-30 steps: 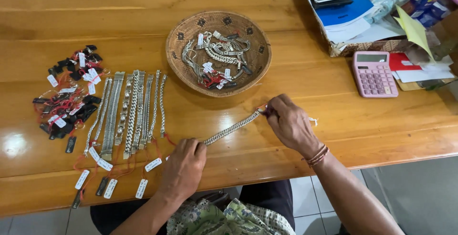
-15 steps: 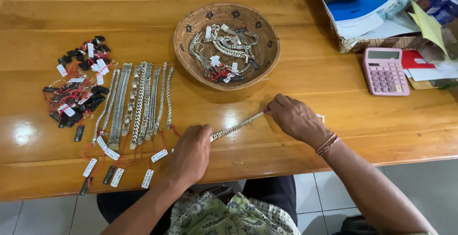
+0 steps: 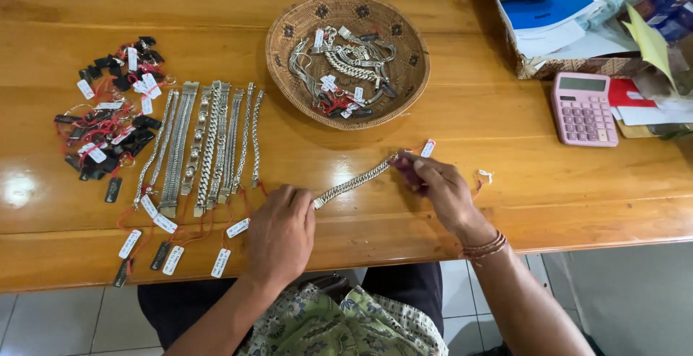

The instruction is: The person is polishing silver chains one by one using a small polishing cloth at a wooden table.

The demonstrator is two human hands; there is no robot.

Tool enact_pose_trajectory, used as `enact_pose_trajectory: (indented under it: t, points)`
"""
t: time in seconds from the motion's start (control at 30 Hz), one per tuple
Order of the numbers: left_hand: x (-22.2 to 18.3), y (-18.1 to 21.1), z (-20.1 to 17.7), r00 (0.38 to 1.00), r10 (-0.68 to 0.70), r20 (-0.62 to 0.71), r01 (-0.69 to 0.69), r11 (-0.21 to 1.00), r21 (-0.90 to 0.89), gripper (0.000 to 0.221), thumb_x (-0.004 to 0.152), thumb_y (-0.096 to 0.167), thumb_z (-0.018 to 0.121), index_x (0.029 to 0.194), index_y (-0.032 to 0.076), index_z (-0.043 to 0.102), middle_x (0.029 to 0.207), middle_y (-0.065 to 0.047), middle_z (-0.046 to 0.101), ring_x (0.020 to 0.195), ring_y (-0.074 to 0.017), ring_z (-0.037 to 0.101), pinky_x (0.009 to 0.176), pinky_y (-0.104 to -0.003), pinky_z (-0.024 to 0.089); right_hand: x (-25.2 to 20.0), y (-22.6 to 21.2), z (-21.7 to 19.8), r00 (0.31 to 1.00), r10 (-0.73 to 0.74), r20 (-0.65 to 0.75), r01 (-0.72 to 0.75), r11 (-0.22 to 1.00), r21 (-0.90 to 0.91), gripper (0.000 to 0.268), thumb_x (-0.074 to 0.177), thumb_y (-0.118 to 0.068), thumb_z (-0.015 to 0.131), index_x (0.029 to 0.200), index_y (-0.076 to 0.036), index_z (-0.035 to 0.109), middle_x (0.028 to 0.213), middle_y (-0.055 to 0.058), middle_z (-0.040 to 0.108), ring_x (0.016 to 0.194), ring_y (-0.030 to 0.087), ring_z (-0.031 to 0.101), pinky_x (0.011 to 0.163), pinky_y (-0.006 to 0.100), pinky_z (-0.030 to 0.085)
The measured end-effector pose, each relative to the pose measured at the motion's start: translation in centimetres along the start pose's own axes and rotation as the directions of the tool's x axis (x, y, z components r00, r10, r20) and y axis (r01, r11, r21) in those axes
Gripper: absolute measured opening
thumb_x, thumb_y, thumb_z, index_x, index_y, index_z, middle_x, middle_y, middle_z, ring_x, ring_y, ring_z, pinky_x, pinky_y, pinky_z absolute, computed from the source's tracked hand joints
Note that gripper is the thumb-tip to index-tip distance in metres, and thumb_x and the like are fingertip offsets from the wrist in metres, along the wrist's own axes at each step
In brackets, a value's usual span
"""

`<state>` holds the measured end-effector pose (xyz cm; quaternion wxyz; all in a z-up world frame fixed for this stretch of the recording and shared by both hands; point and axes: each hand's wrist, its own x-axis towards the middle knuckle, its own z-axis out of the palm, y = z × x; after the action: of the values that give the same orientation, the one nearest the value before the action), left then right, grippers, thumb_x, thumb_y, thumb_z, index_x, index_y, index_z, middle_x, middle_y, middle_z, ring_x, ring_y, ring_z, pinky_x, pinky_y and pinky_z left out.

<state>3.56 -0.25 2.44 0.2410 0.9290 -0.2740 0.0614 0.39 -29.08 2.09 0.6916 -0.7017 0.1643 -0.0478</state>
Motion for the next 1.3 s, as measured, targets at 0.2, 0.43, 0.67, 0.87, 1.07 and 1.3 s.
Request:
enact_pose_trajectory:
  t: [0.2,0.43,0.67,0.87,1.07,1.3]
  points:
    - [-0.7,3.2,-0.2,0.976,-0.061,-0.208,-0.063,0.837,-0.544,0.022,0.096,0.021,0.066,0.113,0.008,0.07,0.087,-0.011,0.069,0.068,-0.0277,0.069,0.055,-0.038,0.057,-4.5,-2.3,4.4,0.989,0.016,0.145,-0.068,0.93,0.362,0.037,0.093,0.002,0.062,0.127,0.015,0.059,0.1,0.021,0.075,0.08,0.024,0.077,0.068,0.031,0.067]
    - [1.6,5.0,0.0,0.979,-0.198,-0.043,0.08,0.57,-0.818,0.011,0.093,0.013,0.072,0.096,0.003,0.077,0.076,-0.014,0.072,0.062,-0.02,0.065,0.055,-0.033,0.054,-6.0,-1.6,5.2,0.985,-0.021,0.17,-0.027,0.961,0.275,0.034,0.101,-0.014,0.056,0.119,0.014,0.061,0.094,0.026,0.075,0.073,0.029,0.078,0.062,0.038,0.069]
    - [1.0,4.4,1.4,0.964,-0.262,0.037,0.145,0.407,-0.902,0.015,0.097,0.012,0.063,0.091,0.0,0.071,0.069,-0.013,0.065,0.063,-0.014,0.056,0.055,-0.031,0.049,-6.2,-1.2,5.1,0.997,0.055,0.062,-0.065,0.982,0.177,0.032,0.103,-0.014,0.058,0.093,0.012,0.071,0.07,0.021,0.068,0.057,0.026,0.073,0.046,0.035,0.065]
    - [0.8,4.7,1.1,0.973,-0.226,0.054,0.135,0.361,-0.923,0.014,0.098,0.01,0.06,0.092,0.0,0.068,0.064,-0.009,0.06,0.06,-0.0119,0.052,0.051,-0.028,0.044,-7.6,-2.7,6.9,0.999,0.031,0.038,-0.036,0.987,0.156,0.027,0.097,-0.014,0.064,0.106,0.011,0.072,0.077,0.02,0.07,0.062,0.021,0.07,0.046,0.032,0.064]
    - [0.6,4.2,1.6,0.971,-0.225,0.08,0.135,0.242,-0.961,0.011,0.096,0.006,0.058,0.09,0.0,0.065,0.063,-0.008,0.059,0.055,-0.0099,0.055,0.049,-0.024,0.044,-8.1,-2.8,6.4,0.983,-0.177,-0.043,0.17,0.975,-0.14,0.048,0.098,-0.019,0.065,0.138,0.005,0.056,0.12,0.02,0.06,0.079,0.02,0.066,0.057,0.029,0.062]
    - [0.1,5.0,0.1,0.982,-0.17,0.082,0.12,0.229,-0.966,0.008,0.091,0.0,0.06,0.086,-0.002,0.066,0.069,-0.015,0.064,0.059,-0.0135,0.058,0.049,-0.025,0.045,-8.4,-3.1,7.9,0.997,-0.07,-0.016,0.067,0.988,-0.141,0.016,0.09,-0.015,0.077,0.101,-0.004,0.083,0.07,0.011,0.076,0.064,0.012,0.071,0.057,0.027,0.062]
